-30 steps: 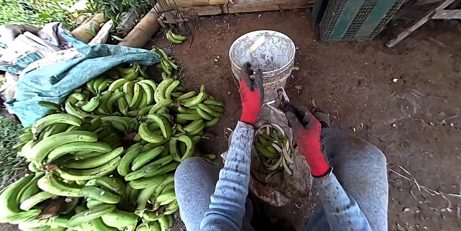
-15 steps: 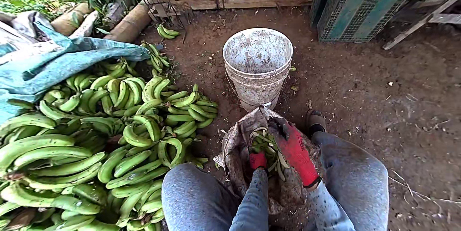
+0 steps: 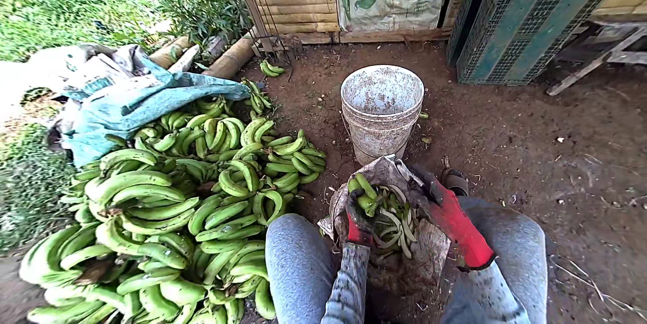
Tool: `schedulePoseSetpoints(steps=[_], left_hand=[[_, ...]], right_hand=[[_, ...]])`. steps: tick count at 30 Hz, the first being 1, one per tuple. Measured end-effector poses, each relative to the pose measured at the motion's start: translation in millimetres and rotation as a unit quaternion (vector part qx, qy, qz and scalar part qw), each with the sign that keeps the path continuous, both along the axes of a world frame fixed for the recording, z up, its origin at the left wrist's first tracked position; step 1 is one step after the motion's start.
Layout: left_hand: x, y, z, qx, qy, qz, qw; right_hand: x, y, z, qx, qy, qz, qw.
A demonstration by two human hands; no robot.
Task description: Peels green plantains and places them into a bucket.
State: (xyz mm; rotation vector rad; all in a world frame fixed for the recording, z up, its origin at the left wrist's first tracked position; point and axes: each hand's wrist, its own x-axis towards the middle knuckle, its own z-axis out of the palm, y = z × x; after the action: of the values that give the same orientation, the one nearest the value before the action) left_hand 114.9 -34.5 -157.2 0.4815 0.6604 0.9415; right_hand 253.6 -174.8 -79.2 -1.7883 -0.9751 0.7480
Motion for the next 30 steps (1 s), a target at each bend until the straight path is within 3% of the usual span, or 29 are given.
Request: schedulePoseSetpoints(steps=[3,5,7,11,19,25,30], left_hand=[[-4.7,24.9,55.8,0.011,-0.053,-0.005,0.999],[-6.8,36.2,79.3,0.019,-0.026,0.001,0.999],[-10.8,40.5,86.5,0.042,0.021,-0.007,0.999],[-16.5,37.0,72.0,0.046,0.073,-0.046,0.995],[-23.2,29.0,43.7,0.009,0.115,-0.118,0.986],[-18.5,28.2,34.4,-0.002,0.095,-0.109,0.989],[-13.2,12.1,35.6,0.056,0.115,-0.056,0.990]], right_hand=[[-7.6,-14.6,2.2,-0.034,0.028,0.115,0.992],[-23.4,-7.1,-4.7,-0.058,0.033,0.174,0.982],[-44.6,11.5,-18.8,-0.031,0.026,0.168,0.985],[-69.1,39.5,-30.5,0.060,0.055,0.088,0.993],[-62.3,34.2,-33.9,-0.025,0.169,0.142,0.975],[-55.9,30.2,-36.5,-0.023,0.198,0.160,0.967],[-67.1,32.6,-41.9,0.003,0.199,0.070,0.978]])
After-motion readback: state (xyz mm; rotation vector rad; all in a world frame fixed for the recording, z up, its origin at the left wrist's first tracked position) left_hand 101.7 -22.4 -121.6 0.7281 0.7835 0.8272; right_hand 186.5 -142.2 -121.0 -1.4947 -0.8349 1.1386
